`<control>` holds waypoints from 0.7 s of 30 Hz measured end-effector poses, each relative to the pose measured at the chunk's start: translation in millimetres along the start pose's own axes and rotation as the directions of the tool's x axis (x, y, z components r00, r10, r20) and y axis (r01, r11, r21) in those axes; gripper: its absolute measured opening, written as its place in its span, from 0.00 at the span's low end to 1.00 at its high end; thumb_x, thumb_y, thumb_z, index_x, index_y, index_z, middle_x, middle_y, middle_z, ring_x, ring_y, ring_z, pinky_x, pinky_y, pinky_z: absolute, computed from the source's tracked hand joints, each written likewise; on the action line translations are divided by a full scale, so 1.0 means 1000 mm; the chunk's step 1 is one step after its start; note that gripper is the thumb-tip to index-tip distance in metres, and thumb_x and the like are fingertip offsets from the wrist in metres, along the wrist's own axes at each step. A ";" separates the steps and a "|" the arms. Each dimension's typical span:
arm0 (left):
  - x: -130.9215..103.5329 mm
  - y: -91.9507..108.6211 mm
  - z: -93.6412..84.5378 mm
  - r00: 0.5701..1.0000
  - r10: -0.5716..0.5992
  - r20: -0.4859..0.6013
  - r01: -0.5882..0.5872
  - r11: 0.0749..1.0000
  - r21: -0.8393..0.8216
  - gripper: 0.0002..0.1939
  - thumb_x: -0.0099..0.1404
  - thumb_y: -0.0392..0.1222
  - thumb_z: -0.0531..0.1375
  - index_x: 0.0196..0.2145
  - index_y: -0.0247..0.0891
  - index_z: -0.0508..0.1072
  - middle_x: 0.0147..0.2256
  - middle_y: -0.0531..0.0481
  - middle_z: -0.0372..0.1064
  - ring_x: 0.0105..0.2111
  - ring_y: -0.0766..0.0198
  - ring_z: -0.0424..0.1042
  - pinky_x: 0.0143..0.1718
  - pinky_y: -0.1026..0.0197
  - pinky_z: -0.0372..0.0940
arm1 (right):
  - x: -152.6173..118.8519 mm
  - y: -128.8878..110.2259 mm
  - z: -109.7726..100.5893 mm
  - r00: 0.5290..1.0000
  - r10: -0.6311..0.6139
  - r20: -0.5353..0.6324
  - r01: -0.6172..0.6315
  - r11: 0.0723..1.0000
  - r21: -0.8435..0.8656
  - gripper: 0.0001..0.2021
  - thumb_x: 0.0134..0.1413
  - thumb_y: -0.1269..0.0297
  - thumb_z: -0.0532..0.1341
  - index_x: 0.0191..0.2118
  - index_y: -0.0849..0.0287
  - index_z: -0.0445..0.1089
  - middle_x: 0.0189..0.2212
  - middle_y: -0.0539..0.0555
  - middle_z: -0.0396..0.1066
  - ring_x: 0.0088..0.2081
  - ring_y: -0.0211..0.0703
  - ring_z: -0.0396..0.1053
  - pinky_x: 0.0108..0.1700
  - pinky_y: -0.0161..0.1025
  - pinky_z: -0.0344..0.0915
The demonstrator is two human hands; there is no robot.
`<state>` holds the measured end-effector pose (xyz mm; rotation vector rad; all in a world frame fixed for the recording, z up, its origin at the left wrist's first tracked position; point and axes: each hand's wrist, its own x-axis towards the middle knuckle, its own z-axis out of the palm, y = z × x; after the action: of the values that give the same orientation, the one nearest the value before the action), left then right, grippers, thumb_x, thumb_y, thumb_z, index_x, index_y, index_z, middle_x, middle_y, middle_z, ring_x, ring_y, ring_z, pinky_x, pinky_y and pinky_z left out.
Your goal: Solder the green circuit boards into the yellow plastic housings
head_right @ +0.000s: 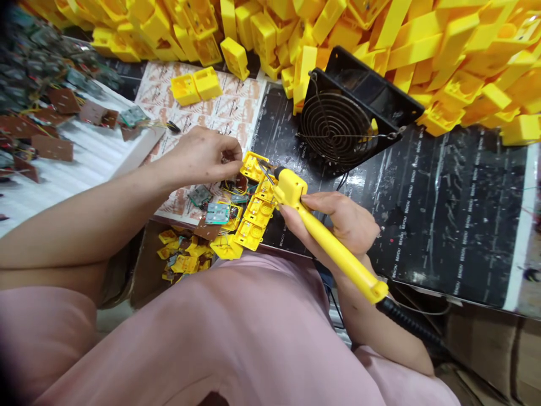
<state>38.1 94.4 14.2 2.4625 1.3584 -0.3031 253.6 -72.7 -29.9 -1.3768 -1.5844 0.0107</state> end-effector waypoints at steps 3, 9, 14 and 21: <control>-0.001 -0.006 -0.001 0.999 0.013 -0.047 -0.018 0.994 -0.104 0.16 0.64 0.42 0.57 0.43 0.39 0.83 0.40 0.51 0.82 0.46 0.58 0.80 0.57 0.56 0.67 | 0.000 0.002 -0.001 0.996 0.072 0.048 -0.072 0.997 -0.012 0.22 0.56 0.57 0.74 0.56 0.48 0.75 0.39 0.47 0.82 0.33 0.42 0.80 0.34 0.38 0.77; 0.008 -0.006 0.007 0.995 -0.001 -0.099 -0.020 0.978 -0.207 0.16 0.63 0.41 0.58 0.43 0.38 0.83 0.38 0.49 0.82 0.40 0.61 0.79 0.51 0.58 0.68 | 0.005 0.005 0.009 0.998 -0.055 -0.007 0.055 0.999 0.002 0.17 0.54 0.60 0.76 0.49 0.50 0.76 0.35 0.48 0.82 0.30 0.42 0.80 0.32 0.38 0.77; 0.013 -0.002 0.009 0.996 0.023 -0.090 -0.035 0.990 -0.133 0.16 0.63 0.40 0.57 0.42 0.38 0.83 0.38 0.47 0.82 0.43 0.56 0.79 0.56 0.52 0.66 | 0.009 0.003 0.013 0.989 -0.138 0.057 0.136 0.990 0.035 0.14 0.53 0.67 0.76 0.40 0.49 0.72 0.30 0.46 0.80 0.29 0.41 0.80 0.28 0.36 0.75; 0.014 0.000 0.010 0.993 0.038 -0.111 -0.048 0.995 -0.090 0.15 0.63 0.41 0.58 0.42 0.40 0.83 0.38 0.48 0.82 0.47 0.52 0.79 0.64 0.45 0.60 | 0.023 0.001 0.016 0.945 -0.294 0.142 0.295 0.956 0.015 0.13 0.53 0.67 0.76 0.37 0.51 0.71 0.28 0.45 0.79 0.28 0.40 0.79 0.26 0.36 0.71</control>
<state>44.7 101.4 0.2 2.4595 1.3277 -0.0949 246.8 -46.0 -23.4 -1.1525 -1.9001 -0.0774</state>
